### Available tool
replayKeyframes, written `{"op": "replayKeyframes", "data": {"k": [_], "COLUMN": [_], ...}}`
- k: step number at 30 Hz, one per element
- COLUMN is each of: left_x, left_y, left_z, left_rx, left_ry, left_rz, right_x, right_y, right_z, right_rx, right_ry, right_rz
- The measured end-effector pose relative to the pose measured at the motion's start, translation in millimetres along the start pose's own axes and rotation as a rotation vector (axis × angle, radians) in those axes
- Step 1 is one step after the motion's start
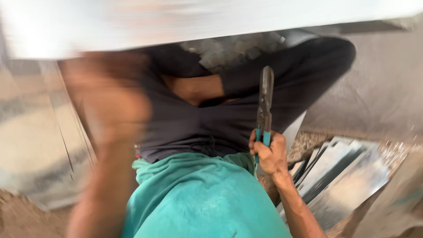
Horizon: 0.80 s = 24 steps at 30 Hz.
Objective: The person uses tin snips to cut a large metal sheet into smaller pieces while sitting on the ground. The person repeatedly positions the sheet and cuts along its edges, creating small rectangular fragments that accumulate on their lap.
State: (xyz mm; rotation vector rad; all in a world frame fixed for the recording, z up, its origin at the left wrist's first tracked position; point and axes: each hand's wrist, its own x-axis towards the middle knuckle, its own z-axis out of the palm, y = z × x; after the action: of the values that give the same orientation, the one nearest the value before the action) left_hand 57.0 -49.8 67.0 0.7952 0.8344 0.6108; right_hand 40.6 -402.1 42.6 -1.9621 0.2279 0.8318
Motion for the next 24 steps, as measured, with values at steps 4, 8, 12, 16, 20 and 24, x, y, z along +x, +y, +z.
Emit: {"op": "replayKeyframes", "data": {"k": [4,8,12,16,20,24], "left_x": [-47,-37,-25,-27,-23,-19], "left_y": [-57,-56,-46,-54,-55,-56], "left_z": [34,9,-23,-25,-19,-22], "left_rx": [-0.058,-0.145,-0.046,-0.068,-0.110,-0.088], "left_ry": [-0.194,-0.126,-0.222,-0.197,-0.198,-0.217], "left_rz": [-0.287,-0.270,-0.175,-0.213,-0.264,-0.281], "right_x": [-1,-7,7,23,29,34], "right_y": [-42,-87,-114,-130,-144,-151], "right_z": [23,31,55,71,72,69], "right_rx": [-0.159,-0.293,-0.182,-0.246,-0.369,-0.445], "right_ry": [-0.129,-0.352,-0.508,-0.521,-0.515,-0.494], "right_rz": [0.094,0.131,0.120,0.119,0.143,0.181]}}
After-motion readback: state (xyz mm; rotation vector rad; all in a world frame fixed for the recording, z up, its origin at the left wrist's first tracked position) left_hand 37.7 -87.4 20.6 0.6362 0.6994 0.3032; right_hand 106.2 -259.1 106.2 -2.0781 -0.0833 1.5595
